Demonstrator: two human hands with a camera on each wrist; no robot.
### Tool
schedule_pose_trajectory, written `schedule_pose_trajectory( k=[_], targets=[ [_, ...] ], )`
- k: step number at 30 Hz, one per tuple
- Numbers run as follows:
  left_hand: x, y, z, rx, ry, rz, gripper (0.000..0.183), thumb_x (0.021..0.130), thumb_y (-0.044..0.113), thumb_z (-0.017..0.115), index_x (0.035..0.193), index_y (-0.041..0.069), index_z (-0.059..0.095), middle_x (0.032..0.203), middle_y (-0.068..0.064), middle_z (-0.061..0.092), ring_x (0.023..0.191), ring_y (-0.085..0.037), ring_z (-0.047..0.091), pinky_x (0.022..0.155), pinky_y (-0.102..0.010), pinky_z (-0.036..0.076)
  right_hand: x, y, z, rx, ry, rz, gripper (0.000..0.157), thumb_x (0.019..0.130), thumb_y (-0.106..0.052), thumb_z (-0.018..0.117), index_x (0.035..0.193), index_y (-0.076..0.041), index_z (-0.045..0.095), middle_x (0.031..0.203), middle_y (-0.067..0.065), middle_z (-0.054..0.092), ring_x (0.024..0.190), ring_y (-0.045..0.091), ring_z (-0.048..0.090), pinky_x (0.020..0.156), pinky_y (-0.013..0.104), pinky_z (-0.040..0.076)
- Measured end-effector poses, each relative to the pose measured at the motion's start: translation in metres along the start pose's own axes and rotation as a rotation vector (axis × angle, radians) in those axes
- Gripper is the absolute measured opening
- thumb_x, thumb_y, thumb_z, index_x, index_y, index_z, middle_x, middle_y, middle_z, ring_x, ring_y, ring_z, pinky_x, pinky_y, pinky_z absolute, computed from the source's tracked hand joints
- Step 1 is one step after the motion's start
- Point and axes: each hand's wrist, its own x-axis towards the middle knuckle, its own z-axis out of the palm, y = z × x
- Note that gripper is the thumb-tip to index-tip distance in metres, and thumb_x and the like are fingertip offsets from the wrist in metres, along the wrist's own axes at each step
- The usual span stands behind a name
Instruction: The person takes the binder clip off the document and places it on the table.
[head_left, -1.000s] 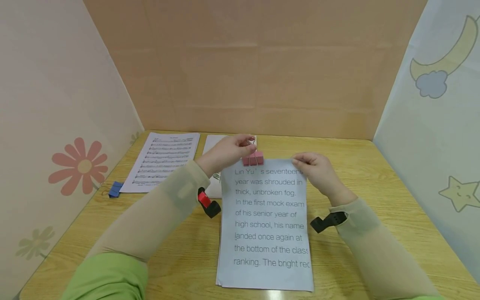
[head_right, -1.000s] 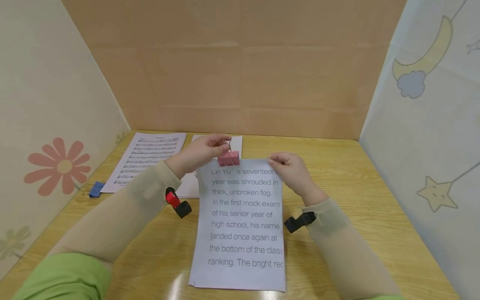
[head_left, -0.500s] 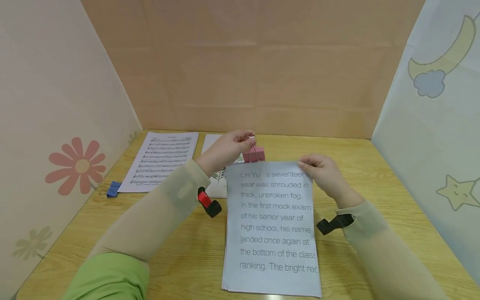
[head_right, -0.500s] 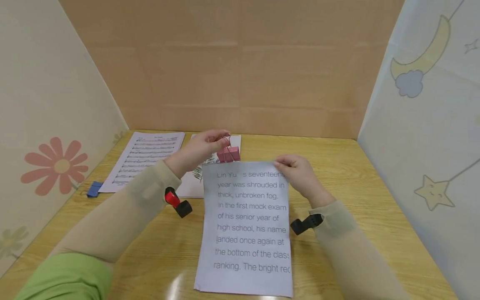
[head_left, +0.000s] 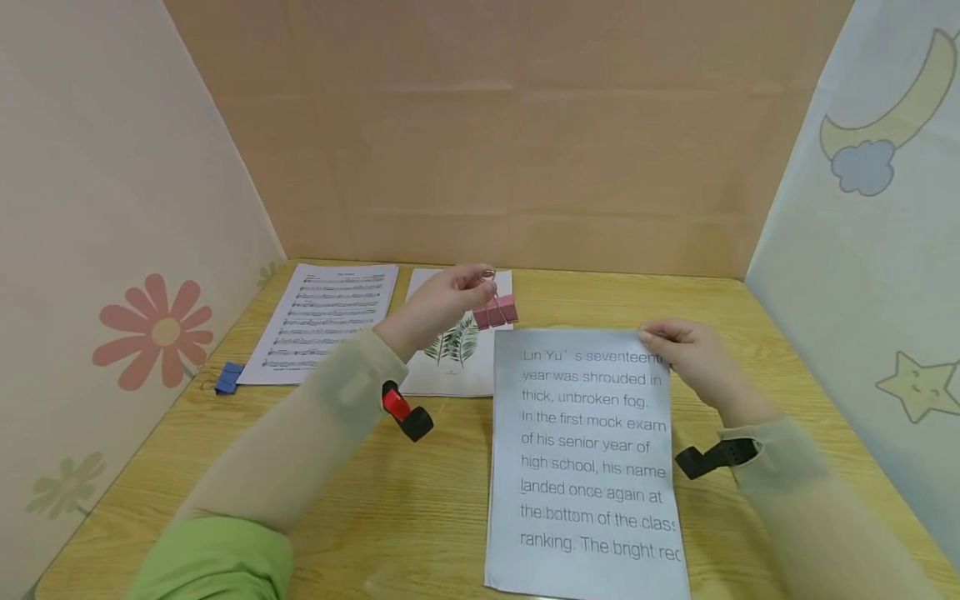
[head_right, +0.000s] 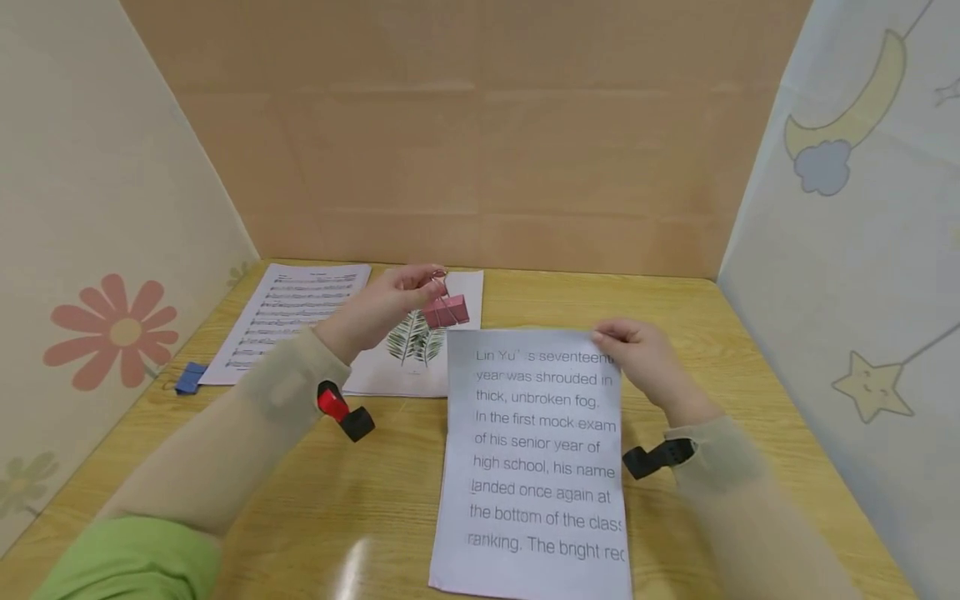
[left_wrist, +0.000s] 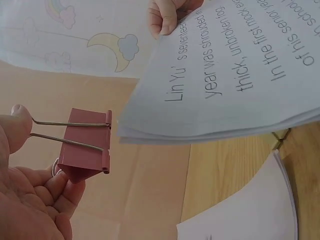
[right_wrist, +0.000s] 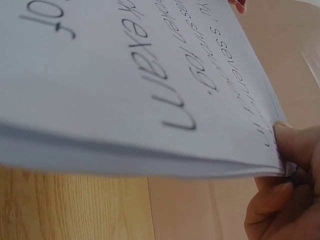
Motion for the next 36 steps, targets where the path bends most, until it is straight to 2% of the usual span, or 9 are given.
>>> schedule_pose_trajectory(
  k=[4,9,11,14,21,26,30,33,36],
  targets=[
    [0.000,-0.006,0.012,-0.008,-0.028,-0.025,0.050,0.098,0.032,0.055,0.144,0.014,0.044,0.131,-0.006,0.054,0.122,-0.024,0.049,0.104,-0.046,0.036,-0.008,0.009,-0.017,0.021,0.005,0.012,0.031,0.099,-0.022,0.056,0.113,0.005,0.061,0.085,-0.011,0.064,0.072,0.010,0.054,0.064,0.023,0.043],
    [0.001,-0.013,0.030,-0.022,-0.075,-0.038,0.051,0.099,0.030,0.055,0.145,0.012,0.042,0.135,-0.007,0.051,0.127,-0.025,0.046,0.105,-0.049,0.035,-0.017,0.022,-0.037,0.054,0.014,0.018,0.014,0.098,-0.019,0.057,0.103,-0.013,0.068,0.083,-0.011,0.064,0.069,0.009,0.053,0.061,0.024,0.042],
    [0.002,-0.016,0.037,-0.017,-0.099,-0.040,0.051,0.099,0.032,0.055,0.145,0.013,0.042,0.138,-0.006,0.050,0.129,-0.024,0.044,0.106,-0.050,0.035,-0.021,0.027,-0.045,0.062,0.020,0.030,0.012,0.098,-0.017,0.057,0.099,-0.020,0.069,0.081,-0.012,0.064,0.068,0.008,0.053,0.060,0.023,0.041],
    [0.004,-0.021,0.048,-0.013,-0.135,-0.036,0.053,0.098,0.034,0.055,0.145,0.013,0.042,0.137,-0.008,0.050,0.129,-0.025,0.044,0.104,-0.050,0.036,-0.024,0.035,-0.056,0.058,0.020,0.045,0.015,0.098,-0.016,0.057,0.098,-0.025,0.069,0.080,-0.012,0.063,0.068,0.008,0.052,0.060,0.024,0.040],
    [0.008,-0.026,0.075,0.027,-0.192,-0.037,0.055,0.097,0.039,0.056,0.144,0.013,0.044,0.128,-0.003,0.054,0.121,-0.021,0.049,0.101,-0.042,0.040,-0.027,0.047,-0.079,-0.022,0.029,0.087,0.015,0.100,-0.022,0.054,0.103,-0.018,0.067,0.081,-0.010,0.063,0.069,0.010,0.052,0.060,0.024,0.040],
    [0.014,-0.030,0.094,0.097,-0.218,-0.020,0.055,0.096,0.041,0.056,0.142,0.013,0.046,0.121,-0.001,0.056,0.112,-0.017,0.052,0.094,-0.037,0.044,-0.027,0.056,-0.090,-0.053,0.039,0.128,0.013,0.099,-0.023,0.054,0.101,-0.023,0.067,0.079,-0.011,0.063,0.068,0.010,0.051,0.059,0.025,0.039],
    [0.020,-0.034,0.107,0.109,-0.241,-0.010,0.055,0.095,0.040,0.057,0.141,0.011,0.047,0.121,-0.003,0.057,0.111,-0.018,0.053,0.092,-0.035,0.045,-0.027,0.064,-0.099,-0.092,0.032,0.165,0.012,0.100,-0.025,0.053,0.102,-0.025,0.065,0.080,-0.012,0.062,0.069,0.010,0.051,0.060,0.025,0.040],
    [0.023,-0.033,0.115,0.134,-0.252,-0.011,0.056,0.095,0.041,0.057,0.142,0.012,0.047,0.122,-0.002,0.057,0.112,-0.017,0.053,0.094,-0.036,0.045,-0.028,0.069,-0.106,-0.132,0.023,0.190,0.020,0.101,-0.027,0.051,0.107,-0.013,0.063,0.081,-0.012,0.062,0.071,0.012,0.051,0.060,0.026,0.041],
    [0.027,-0.032,0.124,0.217,-0.242,0.001,0.056,0.094,0.045,0.056,0.141,0.015,0.049,0.121,0.001,0.060,0.111,-0.015,0.055,0.094,-0.035,0.044,-0.028,0.074,-0.113,-0.173,0.009,0.218,0.035,0.101,-0.029,0.049,0.117,0.001,0.057,0.083,-0.011,0.063,0.072,0.013,0.051,0.061,0.027,0.041]
  ],
)
